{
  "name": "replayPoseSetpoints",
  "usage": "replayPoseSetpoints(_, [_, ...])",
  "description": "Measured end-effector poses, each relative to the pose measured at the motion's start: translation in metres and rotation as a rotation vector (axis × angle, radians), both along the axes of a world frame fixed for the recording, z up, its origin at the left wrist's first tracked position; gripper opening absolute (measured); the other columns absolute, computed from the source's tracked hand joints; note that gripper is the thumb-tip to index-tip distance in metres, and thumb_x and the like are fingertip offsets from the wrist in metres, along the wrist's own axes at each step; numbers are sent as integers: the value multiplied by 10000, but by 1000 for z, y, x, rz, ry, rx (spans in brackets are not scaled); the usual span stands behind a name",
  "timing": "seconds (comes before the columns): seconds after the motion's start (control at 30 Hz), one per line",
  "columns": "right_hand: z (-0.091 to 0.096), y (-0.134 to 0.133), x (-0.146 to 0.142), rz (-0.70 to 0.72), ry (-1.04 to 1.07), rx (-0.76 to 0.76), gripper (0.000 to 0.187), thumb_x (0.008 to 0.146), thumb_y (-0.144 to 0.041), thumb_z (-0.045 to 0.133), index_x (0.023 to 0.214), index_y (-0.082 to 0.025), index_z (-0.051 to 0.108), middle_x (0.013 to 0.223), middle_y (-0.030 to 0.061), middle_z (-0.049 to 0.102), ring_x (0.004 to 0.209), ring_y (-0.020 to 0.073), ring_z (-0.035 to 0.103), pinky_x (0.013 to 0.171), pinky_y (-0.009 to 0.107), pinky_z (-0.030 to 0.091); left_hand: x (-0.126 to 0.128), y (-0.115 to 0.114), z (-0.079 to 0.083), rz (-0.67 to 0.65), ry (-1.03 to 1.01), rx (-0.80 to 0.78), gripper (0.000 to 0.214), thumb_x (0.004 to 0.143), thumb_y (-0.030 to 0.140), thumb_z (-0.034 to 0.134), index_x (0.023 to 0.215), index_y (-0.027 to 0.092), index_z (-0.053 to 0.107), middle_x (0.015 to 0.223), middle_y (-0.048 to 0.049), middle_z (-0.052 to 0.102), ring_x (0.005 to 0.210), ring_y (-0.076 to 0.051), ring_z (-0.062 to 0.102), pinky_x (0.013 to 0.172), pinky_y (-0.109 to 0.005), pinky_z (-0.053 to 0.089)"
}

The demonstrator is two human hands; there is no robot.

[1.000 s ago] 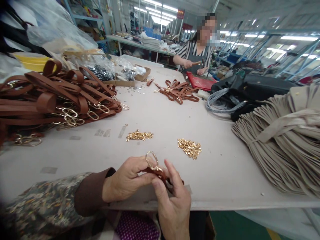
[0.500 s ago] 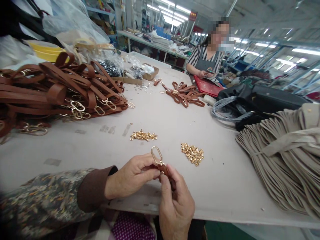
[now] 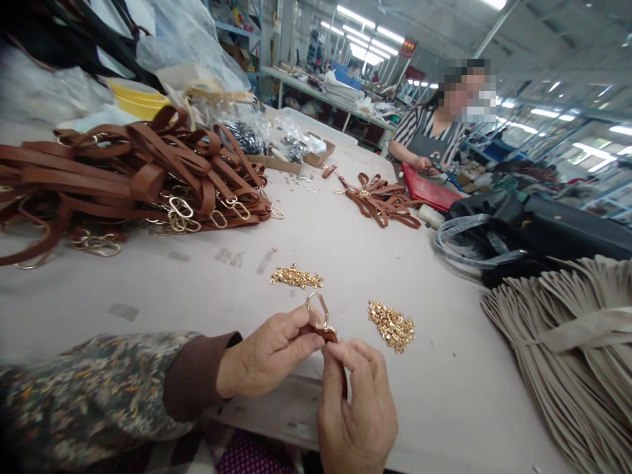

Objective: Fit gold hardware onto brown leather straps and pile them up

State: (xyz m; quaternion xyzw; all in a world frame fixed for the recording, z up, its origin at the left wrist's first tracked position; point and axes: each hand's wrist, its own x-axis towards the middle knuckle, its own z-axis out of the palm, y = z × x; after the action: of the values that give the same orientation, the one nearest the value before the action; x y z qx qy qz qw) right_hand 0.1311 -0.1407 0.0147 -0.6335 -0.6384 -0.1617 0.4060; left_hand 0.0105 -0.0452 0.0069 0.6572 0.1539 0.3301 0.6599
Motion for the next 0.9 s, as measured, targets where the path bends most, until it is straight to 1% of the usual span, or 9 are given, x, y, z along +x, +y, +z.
replayPoseSetpoints(0.13, [2, 2, -3, -27, -25, 20, 38, 923, -214, 571, 943, -190, 594, 882, 41, 627, 866, 145, 591, 777, 253, 469, 1, 0, 4, -1, -90, -90, 92, 916, 201, 516, 924, 140, 584, 900, -39, 647, 853, -134, 594, 798, -254, 466])
replayPoseSetpoints(0.27, [1, 3, -8, -88, -73, 66, 73, 908, -207, 601, 976, -180, 604, 900, 62, 643, 882, 158, 603, 777, 264, 472, 3, 0, 7, -9, -123, -222, 101, 892, 223, 577, 892, 131, 618, 890, -44, 656, 840, -129, 600, 775, -239, 475])
replayPoseSetpoints(0.37, [0, 4, -13, -145, -89, 71, 82, 896, -203, 621, 973, -176, 612, 881, 59, 642, 795, 143, 599, 736, 257, 473, 5, -1, 9, -49, -141, -325, 138, 888, 259, 586, 919, 127, 610, 871, -56, 656, 821, -149, 621, 759, -267, 488])
replayPoseSetpoints(0.47, [0, 5, -14, -145, -68, 48, 68, 887, -219, 628, 939, -182, 604, 794, 28, 610, 683, 125, 551, 661, 243, 462, 4, -2, 10, -109, -129, -401, 191, 907, 310, 553, 958, 128, 579, 829, -58, 650, 790, -177, 640, 738, -306, 495])
replayPoseSetpoints(0.57, [-5, 4, -11, -106, 53, 28, 46, 871, -214, 637, 894, -196, 601, 781, 15, 602, 701, 128, 564, 654, 240, 467, 2, -4, 9, -112, -88, -406, 187, 927, 279, 511, 978, 123, 600, 876, -60, 647, 831, -158, 614, 781, -295, 477])
replayPoseSetpoints(0.67, [-17, 2, -7, -58, 372, 16, 18, 878, -205, 614, 866, -197, 603, 832, 21, 624, 751, 140, 608, 682, 259, 497, 2, -6, 8, -135, -77, -468, 184, 905, 251, 535, 1005, 123, 623, 935, -56, 635, 820, -124, 578, 785, -266, 464])
replayPoseSetpoints(0.73, [-25, 2, -5, -49, 507, -12, 31, 877, -220, 613, 875, -189, 615, 846, 28, 638, 770, 155, 625, 691, 279, 512, 5, -6, 6, -157, -96, -539, 204, 875, 266, 569, 1011, 121, 620, 890, -44, 623, 737, -107, 564, 719, -255, 471])
replayPoseSetpoints(0.8, [-32, 3, -4, -58, 539, -49, 67, 876, -238, 617, 913, -184, 629, 856, 36, 655, 790, 164, 638, 699, 283, 518, 8, -4, 2, -134, -101, -577, 224, 840, 280, 605, 992, 116, 618, 818, -26, 607, 645, -92, 544, 631, -240, 469])
replayPoseSetpoints(0.9, [-36, 7, -3, -62, 431, -82, 184, 898, -224, 589, 1074, -189, 633, 913, 43, 680, 834, 150, 652, 729, 259, 520, 12, 1, -4, -70, -36, -587, 220, 794, 279, 638, 925, 102, 621, 736, -13, 594, 573, -87, 523, 520, -215, 449])
